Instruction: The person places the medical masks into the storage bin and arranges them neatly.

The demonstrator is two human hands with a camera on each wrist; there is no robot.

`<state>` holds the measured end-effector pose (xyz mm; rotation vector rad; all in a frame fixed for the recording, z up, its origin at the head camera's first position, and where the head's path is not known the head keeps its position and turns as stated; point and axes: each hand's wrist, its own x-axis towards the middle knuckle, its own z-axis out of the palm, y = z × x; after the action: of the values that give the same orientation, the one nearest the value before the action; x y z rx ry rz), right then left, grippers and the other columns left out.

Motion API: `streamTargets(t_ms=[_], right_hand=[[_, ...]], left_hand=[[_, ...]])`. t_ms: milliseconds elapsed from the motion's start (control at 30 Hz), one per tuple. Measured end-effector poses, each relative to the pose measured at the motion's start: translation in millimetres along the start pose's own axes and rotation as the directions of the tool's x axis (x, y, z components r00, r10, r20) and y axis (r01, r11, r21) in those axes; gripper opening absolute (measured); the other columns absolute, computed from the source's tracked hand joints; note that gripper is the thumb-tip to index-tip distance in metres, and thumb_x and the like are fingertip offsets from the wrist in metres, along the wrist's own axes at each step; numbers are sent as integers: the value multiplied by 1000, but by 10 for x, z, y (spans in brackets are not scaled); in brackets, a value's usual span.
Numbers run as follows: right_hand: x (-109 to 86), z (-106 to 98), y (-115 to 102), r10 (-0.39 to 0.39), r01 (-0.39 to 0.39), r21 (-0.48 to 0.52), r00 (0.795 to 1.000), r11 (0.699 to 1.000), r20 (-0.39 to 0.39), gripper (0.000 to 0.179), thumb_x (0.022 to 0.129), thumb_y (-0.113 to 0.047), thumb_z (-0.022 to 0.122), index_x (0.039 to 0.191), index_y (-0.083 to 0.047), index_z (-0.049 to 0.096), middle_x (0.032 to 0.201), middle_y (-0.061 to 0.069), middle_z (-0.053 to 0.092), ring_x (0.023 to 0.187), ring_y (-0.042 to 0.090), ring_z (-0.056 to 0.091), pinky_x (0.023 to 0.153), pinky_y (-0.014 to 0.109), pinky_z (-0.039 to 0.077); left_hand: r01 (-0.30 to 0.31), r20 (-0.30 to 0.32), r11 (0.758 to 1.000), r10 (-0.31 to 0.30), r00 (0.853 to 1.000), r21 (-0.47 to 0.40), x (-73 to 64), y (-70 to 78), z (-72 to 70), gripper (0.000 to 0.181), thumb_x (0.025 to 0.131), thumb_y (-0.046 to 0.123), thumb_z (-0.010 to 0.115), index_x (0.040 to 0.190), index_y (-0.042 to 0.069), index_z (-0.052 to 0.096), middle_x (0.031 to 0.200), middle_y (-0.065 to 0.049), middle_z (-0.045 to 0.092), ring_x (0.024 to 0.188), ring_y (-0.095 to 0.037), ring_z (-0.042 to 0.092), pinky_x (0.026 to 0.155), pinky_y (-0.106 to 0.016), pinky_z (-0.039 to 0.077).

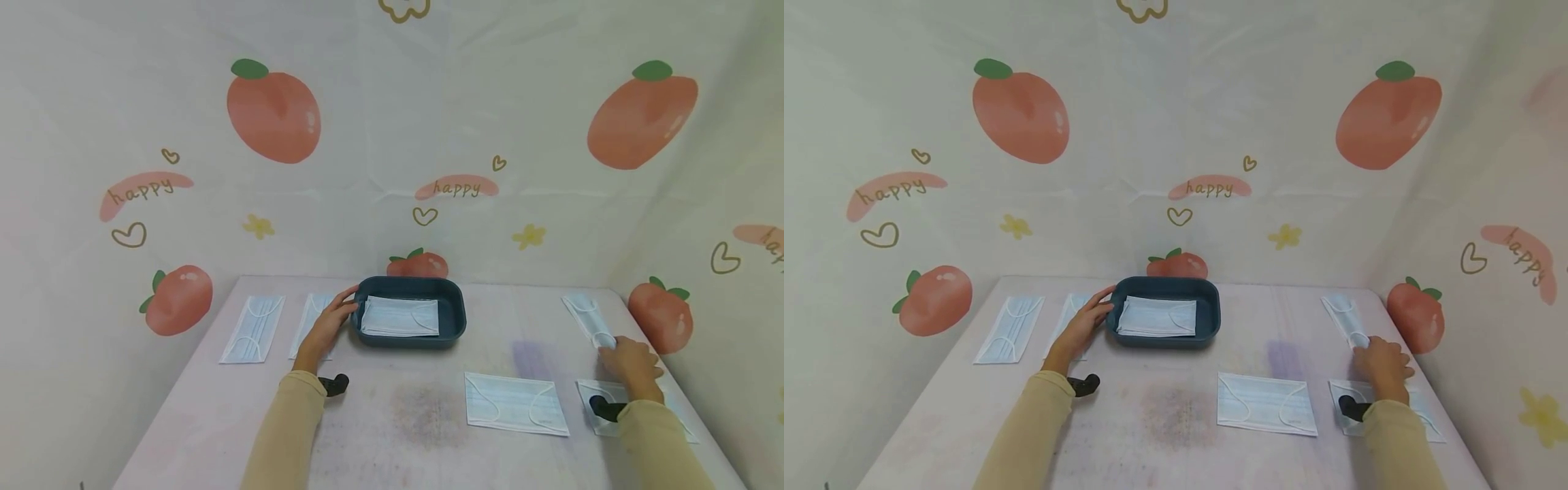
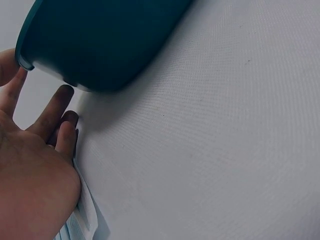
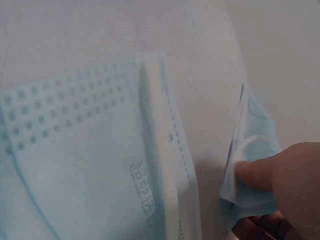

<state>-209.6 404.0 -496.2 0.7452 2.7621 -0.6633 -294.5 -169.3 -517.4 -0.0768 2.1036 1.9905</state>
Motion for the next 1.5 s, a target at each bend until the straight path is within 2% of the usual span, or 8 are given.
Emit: streamTargets(t_ms=[167, 367, 667, 900, 1133, 1333, 1400, 1500], right_hand=[[2, -6, 42, -111, 114, 26, 991, 993, -74, 49, 101, -15, 33, 139, 15, 39, 128, 45, 44, 108, 59, 42, 94, 73, 38], [-5, -34, 57, -216, 226, 52, 965, 973, -147, 49, 104, -15, 35, 142, 14, 37, 139, 43, 44, 120, 59, 47, 104, 73, 39], [-30, -67, 41, -64, 66, 215, 998, 974, -15, 87, 99, -38, 61, 154, 12, 18, 150, 46, 27, 135, 60, 33, 113, 70, 35], [-41, -14, 33, 38, -27, 275, 999, 961, -37, 77, 95, -19, 62, 154, 11, 22, 149, 43, 33, 133, 57, 38, 114, 67, 37], [-86, -1, 28, -1, 22, 293, 997, 956, -71, 59, 97, -16, 50, 146, 13, 39, 146, 40, 39, 125, 53, 43, 108, 66, 41], [-57, 7, 36, -7, 40, 385, 996, 922, -86, 60, 100, -18, 38, 153, 9, 32, 154, 38, 35, 126, 50, 43, 102, 62, 47], [-50, 9, 35, -4, 46, 413, 995, 909, -102, 60, 101, -19, 36, 154, 8, 31, 155, 37, 35, 127, 49, 44, 92, 53, 52], [-56, 16, 34, -2, 59, 463, 993, 884, -121, 59, 103, -20, 34, 156, 5, 29, 156, 36, 34, 127, 47, 47, 74, 29, 55]], left_hand=[[17, -10, 1000, -17, 1000, 2, -2, -19, -2, 48, 104, 26, 53, 151, 34, 46, 164, -4, 38, 158, -26, 24, 133, -50, 11], [4, 0, 1000, -4, 1000, 0, -6, -10, -9, 49, 104, 25, 53, 152, 32, 46, 163, -6, 40, 157, -25, 25, 133, -49, 11], [-12, 11, 1000, 12, 1000, 0, -1, -8, -14, 49, 105, 24, 53, 152, 30, 46, 162, -6, 40, 157, -25, 27, 133, -48, 12], [-14, 8, 1000, 14, 1000, 6, -4, -9, -16, 49, 104, 24, 53, 153, 30, 45, 164, -5, 39, 157, -25, 27, 133, -49, 12], [-11, 14, 1000, 11, 1000, 2, 10, -22, -17, 49, 105, 24, 53, 152, 31, 46, 164, -5, 38, 157, -25, 26, 133, -49, 12], [-12, 17, 1000, 12, 1000, 0, 10, -23, -21, 49, 104, 26, 54, 152, 31, 45, 164, -5, 37, 157, -25, 25, 133, -49, 11], [-14, 20, 1000, 14, 1000, -1, 6, -19, -19, 49, 104, 26, 54, 153, 31, 45, 164, -5, 37, 157, -25, 25, 133, -49, 11], [-14, 22, 1000, 14, 1000, -3, -6, -11, -13, 50, 104, 26, 54, 153, 31, 44, 165, -5, 36, 157, -25, 25, 133, -49, 11]])
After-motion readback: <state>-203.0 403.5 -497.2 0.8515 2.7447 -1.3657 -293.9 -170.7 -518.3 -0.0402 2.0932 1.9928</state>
